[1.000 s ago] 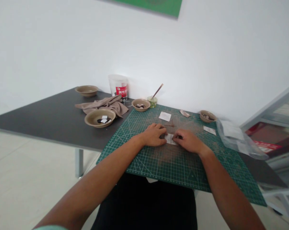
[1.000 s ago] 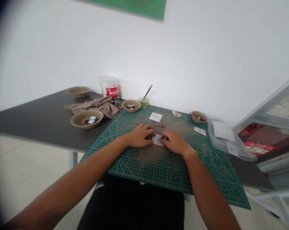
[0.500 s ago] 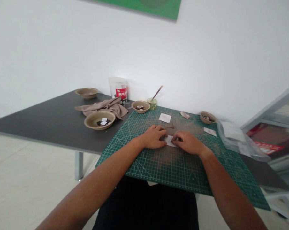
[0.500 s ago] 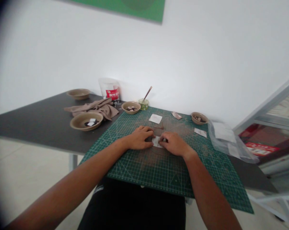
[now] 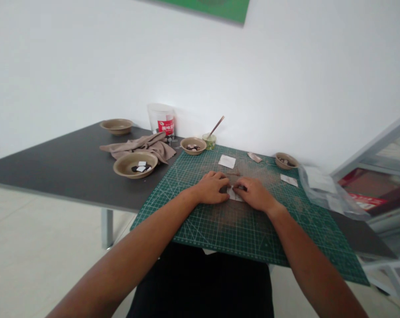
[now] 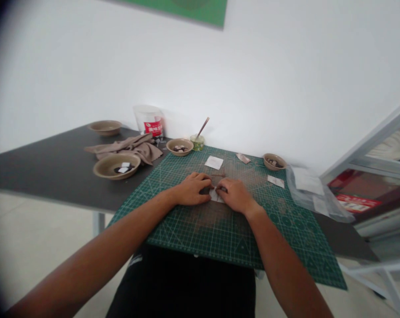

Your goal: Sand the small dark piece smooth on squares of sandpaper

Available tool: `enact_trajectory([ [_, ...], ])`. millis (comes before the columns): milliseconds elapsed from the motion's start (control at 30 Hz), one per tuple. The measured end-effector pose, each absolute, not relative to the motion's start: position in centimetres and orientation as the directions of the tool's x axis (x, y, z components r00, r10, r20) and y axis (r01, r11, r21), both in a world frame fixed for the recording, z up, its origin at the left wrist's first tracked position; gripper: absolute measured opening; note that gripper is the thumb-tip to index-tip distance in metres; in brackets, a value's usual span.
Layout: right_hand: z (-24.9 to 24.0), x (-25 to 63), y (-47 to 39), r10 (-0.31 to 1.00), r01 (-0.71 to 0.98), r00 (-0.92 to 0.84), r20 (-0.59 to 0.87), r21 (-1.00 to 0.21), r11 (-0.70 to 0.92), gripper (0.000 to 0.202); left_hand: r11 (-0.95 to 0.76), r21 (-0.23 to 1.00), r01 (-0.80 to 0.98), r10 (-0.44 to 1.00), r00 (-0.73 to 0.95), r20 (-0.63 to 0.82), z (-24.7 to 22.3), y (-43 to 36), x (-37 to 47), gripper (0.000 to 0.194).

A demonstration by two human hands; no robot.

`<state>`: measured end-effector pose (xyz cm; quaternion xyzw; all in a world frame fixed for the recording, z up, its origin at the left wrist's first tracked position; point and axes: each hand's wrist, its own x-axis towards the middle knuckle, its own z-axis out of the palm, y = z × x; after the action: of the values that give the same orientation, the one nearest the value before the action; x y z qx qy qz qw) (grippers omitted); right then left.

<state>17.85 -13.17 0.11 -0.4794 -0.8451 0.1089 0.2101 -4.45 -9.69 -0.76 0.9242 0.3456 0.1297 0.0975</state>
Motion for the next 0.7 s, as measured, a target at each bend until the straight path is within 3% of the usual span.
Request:
enact_trajectory([
  [567, 0.46, 18.27, -13.82, 0.846, 0.742, -0.495, 0.197, -0.411, 0.530, 0.005, -0.737, 0.291, 0.610, 0.666, 0.729, 0.159, -0.73, -9.62, -4.45, 0.038],
  [700, 0.22, 18.42, -13.12, 0.872, 0.782, -0.428, 0.238, -0.385, 0.490, 0.010, -0.735, 0.292, 0.612, 0.667, 0.729, 0.151, -0.75, -9.64, -4.44, 0.038],
])
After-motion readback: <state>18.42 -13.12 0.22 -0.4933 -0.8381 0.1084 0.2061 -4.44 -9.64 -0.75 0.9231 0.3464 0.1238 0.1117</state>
